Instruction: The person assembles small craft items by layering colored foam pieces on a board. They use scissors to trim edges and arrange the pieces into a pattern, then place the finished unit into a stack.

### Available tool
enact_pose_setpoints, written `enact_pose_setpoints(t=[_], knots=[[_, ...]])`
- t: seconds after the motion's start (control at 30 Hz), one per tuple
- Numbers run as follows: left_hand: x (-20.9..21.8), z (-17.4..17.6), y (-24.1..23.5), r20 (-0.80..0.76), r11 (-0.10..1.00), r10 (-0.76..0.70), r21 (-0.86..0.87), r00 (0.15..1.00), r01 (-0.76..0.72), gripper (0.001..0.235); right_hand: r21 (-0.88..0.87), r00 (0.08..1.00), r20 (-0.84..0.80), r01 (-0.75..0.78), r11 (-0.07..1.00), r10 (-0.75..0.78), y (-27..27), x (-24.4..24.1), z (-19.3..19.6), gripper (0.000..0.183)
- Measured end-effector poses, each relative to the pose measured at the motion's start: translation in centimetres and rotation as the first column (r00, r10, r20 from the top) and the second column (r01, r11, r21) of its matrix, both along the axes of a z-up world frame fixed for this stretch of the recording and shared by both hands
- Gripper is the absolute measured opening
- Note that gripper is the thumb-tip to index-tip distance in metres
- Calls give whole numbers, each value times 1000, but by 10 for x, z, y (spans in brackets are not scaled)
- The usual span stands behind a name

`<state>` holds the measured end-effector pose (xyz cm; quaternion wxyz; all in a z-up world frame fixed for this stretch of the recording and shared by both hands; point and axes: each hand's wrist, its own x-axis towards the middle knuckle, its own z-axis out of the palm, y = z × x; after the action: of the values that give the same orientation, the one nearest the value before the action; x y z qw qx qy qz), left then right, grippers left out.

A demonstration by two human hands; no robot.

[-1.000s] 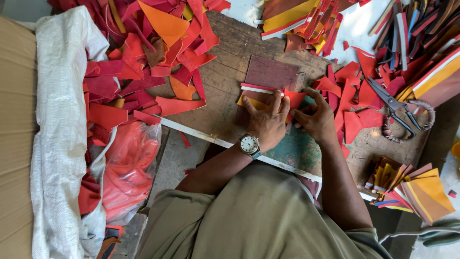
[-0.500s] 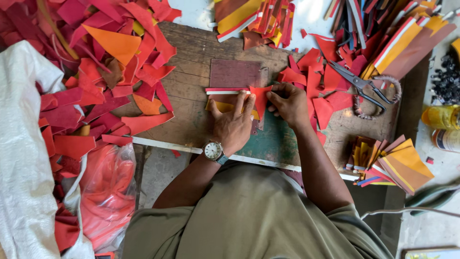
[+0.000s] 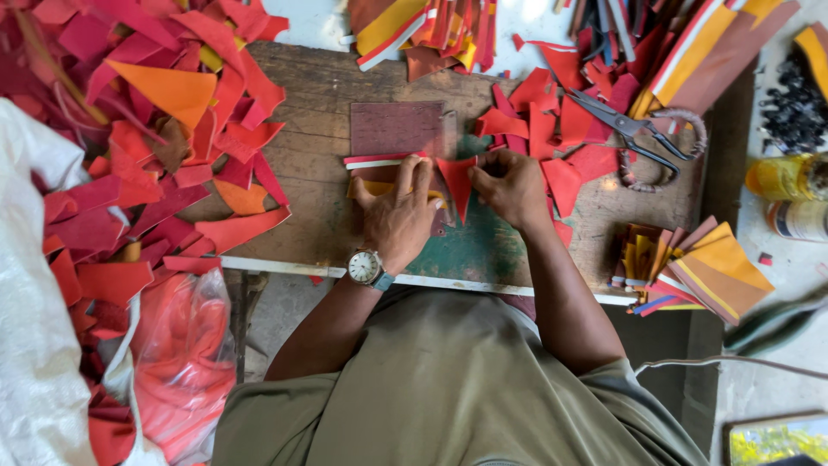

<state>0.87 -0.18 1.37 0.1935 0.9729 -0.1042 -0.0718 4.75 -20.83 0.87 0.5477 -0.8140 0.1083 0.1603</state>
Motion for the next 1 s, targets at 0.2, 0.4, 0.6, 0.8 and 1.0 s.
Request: enact_pose_setpoints(t=[0.2, 0.4, 0.6, 0.8, 1.0], knots=[[0, 9, -1, -15, 999, -36, -8, 999, 36, 63, -399, 996, 24, -67, 915, 83, -54, -57, 32, 23], [2, 18, -2, -20, 997, -73, 18, 997, 74, 61, -429, 935, 279, 324, 843, -217, -124, -53, 55, 19], [7, 20, 0, -109, 997, -79, 11, 991, 81, 60, -625, 884, 362, -6, 781, 297, -125, -23, 35, 31], [2, 7, 7, 92, 993, -53, -105, 994, 62, 64, -503, 948, 223, -88, 860, 228, -122, -16, 39, 33], [2, 0, 13, 45, 986, -53, -158, 998, 60, 65, 301, 963, 267, -108, 947, 25, -126, -11, 28, 28]])
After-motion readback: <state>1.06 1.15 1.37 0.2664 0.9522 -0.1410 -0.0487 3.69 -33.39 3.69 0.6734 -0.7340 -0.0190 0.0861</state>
